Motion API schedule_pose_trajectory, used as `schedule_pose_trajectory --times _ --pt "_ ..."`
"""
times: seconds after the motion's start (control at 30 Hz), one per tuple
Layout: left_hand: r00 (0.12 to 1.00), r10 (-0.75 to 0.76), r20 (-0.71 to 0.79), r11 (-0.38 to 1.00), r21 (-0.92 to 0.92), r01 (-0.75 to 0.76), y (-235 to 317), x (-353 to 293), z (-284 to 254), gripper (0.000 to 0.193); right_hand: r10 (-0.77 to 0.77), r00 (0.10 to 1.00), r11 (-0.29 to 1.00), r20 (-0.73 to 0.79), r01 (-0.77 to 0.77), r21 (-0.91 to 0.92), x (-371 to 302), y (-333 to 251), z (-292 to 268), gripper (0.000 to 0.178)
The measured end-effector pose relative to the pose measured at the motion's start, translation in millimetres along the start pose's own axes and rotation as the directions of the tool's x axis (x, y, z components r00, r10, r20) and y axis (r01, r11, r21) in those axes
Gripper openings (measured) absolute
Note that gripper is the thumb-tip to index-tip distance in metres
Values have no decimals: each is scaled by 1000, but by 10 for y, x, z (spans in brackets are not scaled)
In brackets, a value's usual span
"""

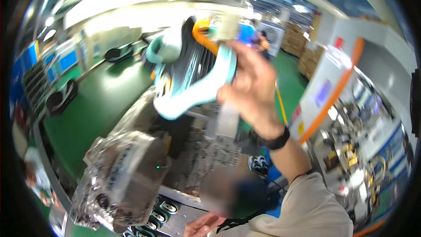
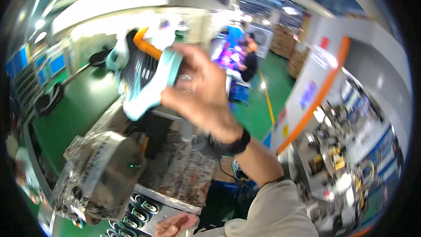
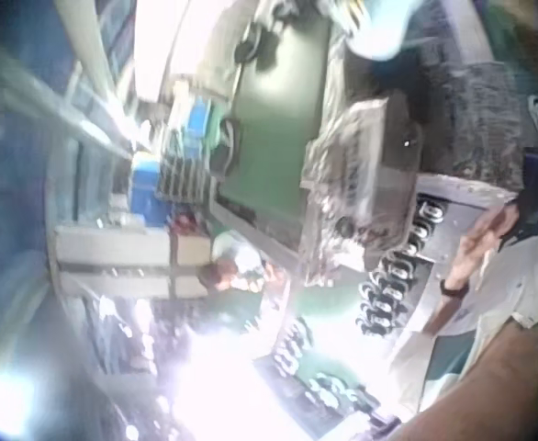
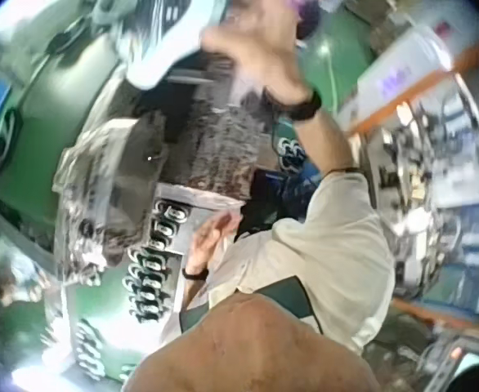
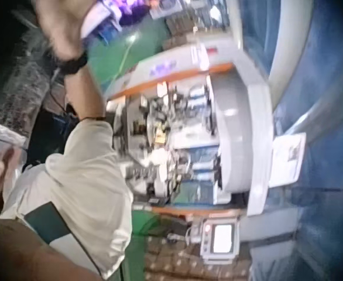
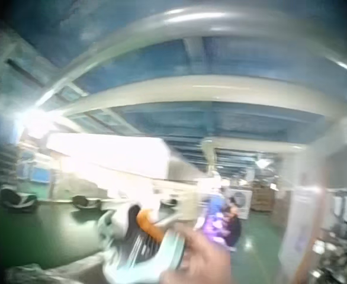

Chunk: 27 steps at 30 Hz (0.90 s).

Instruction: Operating a sole-pressing machine and placing processed shoes on a conveyor belt.

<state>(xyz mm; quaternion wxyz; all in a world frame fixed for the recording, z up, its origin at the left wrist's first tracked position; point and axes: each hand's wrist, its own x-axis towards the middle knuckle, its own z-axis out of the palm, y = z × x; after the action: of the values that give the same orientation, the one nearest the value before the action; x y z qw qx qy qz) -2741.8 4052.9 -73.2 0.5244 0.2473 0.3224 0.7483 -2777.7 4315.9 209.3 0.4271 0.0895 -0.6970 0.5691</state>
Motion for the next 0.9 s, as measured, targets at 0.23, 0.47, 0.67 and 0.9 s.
schedule_pose_trajectory --times 0.23,0.47,0.67,0.9 --pt "982 171 81 928 -349 -133 -266 1440 1738 80 -339 928 875 -155 250 -415 -2415 -511 -1159 63" --pt "898 -165 408 958 -150 244 -1665 1814 2737 49 -11 774 819 -633 -355 -450 -4335 -1394 -1932 93" --pt "631 -300 715 880 463 -107 -3093 1419 4136 65 -177 229 821 -957 -502 -272 -5805 -1950 -2882 83" --pt "293 -703 648 688 725 46 -5350 1293 5628 76 -395 -324 827 -860 -533 -179 -7494 -2950 -3477 62"
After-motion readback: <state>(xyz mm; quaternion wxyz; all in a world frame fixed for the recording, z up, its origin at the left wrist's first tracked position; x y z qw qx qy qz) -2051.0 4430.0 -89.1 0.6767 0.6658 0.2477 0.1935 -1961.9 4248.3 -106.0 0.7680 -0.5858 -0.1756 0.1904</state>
